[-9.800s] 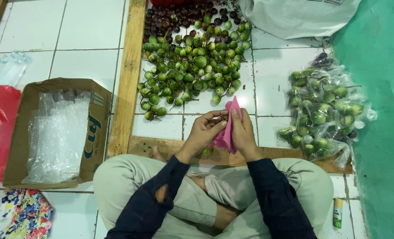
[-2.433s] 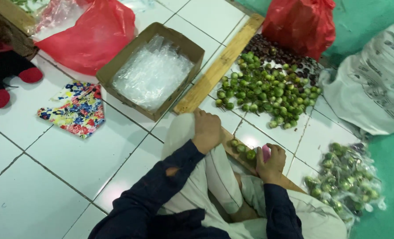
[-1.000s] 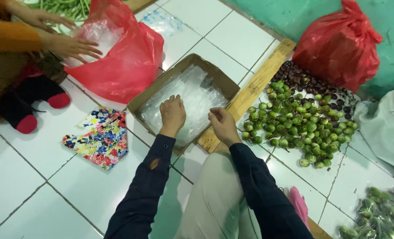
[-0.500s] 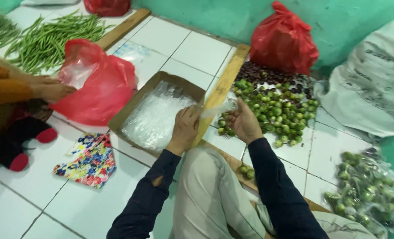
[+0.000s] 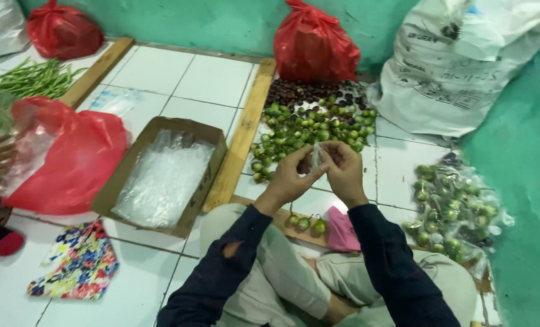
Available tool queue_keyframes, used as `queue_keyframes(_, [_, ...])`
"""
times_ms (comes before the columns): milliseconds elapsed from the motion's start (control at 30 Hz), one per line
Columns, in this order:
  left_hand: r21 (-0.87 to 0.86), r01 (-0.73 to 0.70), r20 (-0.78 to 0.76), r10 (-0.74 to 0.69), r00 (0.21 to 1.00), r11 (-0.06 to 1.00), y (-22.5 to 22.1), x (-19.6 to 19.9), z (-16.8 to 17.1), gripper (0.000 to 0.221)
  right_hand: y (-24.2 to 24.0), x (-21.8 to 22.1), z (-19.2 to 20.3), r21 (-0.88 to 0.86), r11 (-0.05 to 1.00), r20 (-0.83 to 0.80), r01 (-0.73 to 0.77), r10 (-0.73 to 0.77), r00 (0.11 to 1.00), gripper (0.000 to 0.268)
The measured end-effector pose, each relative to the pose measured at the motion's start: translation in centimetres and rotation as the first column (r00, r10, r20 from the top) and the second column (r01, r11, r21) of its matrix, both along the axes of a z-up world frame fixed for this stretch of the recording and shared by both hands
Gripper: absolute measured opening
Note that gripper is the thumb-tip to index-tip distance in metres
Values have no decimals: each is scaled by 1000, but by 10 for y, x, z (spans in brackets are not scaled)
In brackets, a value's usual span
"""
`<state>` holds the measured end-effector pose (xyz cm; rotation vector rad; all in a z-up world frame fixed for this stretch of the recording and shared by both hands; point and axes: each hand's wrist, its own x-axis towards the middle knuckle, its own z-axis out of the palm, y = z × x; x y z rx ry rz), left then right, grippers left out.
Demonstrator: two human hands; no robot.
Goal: Wrapping individual green fruits in pink paper while sitting on the floor
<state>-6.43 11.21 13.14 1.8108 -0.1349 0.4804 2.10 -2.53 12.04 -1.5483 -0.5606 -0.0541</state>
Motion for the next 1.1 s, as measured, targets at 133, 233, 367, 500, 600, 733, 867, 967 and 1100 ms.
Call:
queue_keyframes(133, [-88,74,-12,-75,997,993,-28,24,-17,34,-30,-3,-4,48,998,-51,49,-47,998,16])
queue_keyframes(233, [-153,49,-94,-64,994,987,-35,45,-48,20,-51,2,-23,7,999,-62,44,-43,997,18])
queue_keyframes(367, [-474,1,-214,-116,970,880,-45,70,-93,20,-76,8,-59,-84,994,-59,62,-68,996,27])
queue_keyframes(500, [-754,-101,-345,-261,902,649,-56,71,-119,23,-88,5,-81,-101,987,-147,126,-140,979,18])
queue_keyframes(600, [-803,-187,-406,-290,867,565,-59,74,-139,28,-86,4,-112,73,982,-478,172,-117,870,16])
queue_keyframes(733, [-851,-250,-430,-340,836,462,-62,83,-164,29,-85,13,-125,446,863,-716,237,185,673,18])
queue_keyframes(867, [-798,-237,-439,-266,858,553,-60,91,-155,37,-79,16,-94,522,823,-751,225,317,580,28])
queue_keyframes(967, [-573,-143,-402,-124,907,807,-70,74,-124,54,-77,13,-105,278,952,-654,128,90,751,45])
queue_keyframes(1100, [-311,-147,-385,17,923,939,-85,67,-101,26,-79,17,-115,-64,968,-364,243,-249,897,43])
